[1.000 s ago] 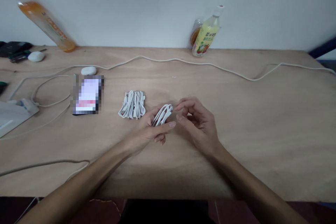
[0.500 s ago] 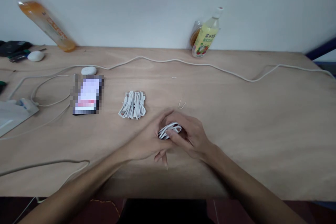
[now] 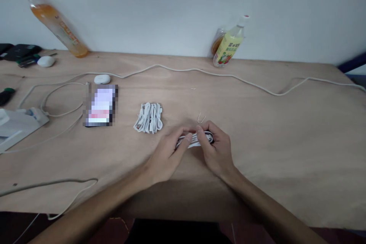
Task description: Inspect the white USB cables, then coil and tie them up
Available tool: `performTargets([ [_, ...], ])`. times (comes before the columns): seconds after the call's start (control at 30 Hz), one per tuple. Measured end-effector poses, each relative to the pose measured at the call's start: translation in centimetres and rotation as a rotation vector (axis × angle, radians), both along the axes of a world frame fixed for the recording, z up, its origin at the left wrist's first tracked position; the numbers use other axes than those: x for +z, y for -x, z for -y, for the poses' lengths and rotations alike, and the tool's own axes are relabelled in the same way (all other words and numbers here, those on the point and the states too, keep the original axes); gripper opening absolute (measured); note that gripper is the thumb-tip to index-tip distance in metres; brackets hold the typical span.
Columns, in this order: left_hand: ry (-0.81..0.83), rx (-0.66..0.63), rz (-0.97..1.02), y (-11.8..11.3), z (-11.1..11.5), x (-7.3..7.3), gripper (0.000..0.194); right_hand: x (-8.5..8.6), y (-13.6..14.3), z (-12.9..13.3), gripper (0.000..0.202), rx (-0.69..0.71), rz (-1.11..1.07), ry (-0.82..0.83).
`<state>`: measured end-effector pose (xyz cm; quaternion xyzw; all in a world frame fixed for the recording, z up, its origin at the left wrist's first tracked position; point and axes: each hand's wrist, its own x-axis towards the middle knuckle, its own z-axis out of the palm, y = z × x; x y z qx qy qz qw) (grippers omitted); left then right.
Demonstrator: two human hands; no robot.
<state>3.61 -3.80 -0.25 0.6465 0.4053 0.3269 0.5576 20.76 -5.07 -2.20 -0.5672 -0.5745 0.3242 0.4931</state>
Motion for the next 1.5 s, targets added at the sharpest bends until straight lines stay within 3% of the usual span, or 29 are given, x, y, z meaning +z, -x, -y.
performTargets([
  [0.1,-0.125,0.100,-0.212,-0.3,0.6,-0.6,0.039,-0.1,0.4,0.1,0.032,-0.018,0.056,-0.017],
  [0.2,-0.134,0.182,-0.234,-0.6,0.8,-0.9,0.040,0.0,0.8,0.2,0.030,0.001,0.168,-0.114],
  [0.33,0.112,0.154,-0.078,-1.1,0.0,-0.8,0.049,0.0,0.5,-0.4,0.025,0.047,0.360,-0.308],
  [0.43,0.194,0.097,-0.059,-1.4,-0.7,-1.0,0.059,-0.4,-0.1,-1.5,0.037,0.097,0.407,-0.282],
  [0.7,-0.125,0.242,-0.149,-1.2,-1.5,-1.0,0.041,-1.0,0.8,-1.9,0.055,0.092,0.319,-0.158],
  [0.9,-0.144,0.228,-0.194,-0.9,-1.6,-1.1,0.059,-0.8,0.2,-0.8,0.030,0.160,0.436,-0.278],
  [1.03,-0.132,0.186,-0.184,-0.8,-1.0,-0.8,0.067,-1.2,-0.1,-1.0,0.038,0.148,0.508,-0.281],
  [1.33,-0.300,0.119,-0.226,-0.9,-0.8,-1.4,0.049,-1.3,0.1,-1.0,0.046,0.103,0.415,-0.234],
  [1.5,-0.356,0.155,-0.285,-0.6,-0.5,-1.6,0.048,-1.1,0.2,-0.6,0.041,0.125,0.403,-0.266],
])
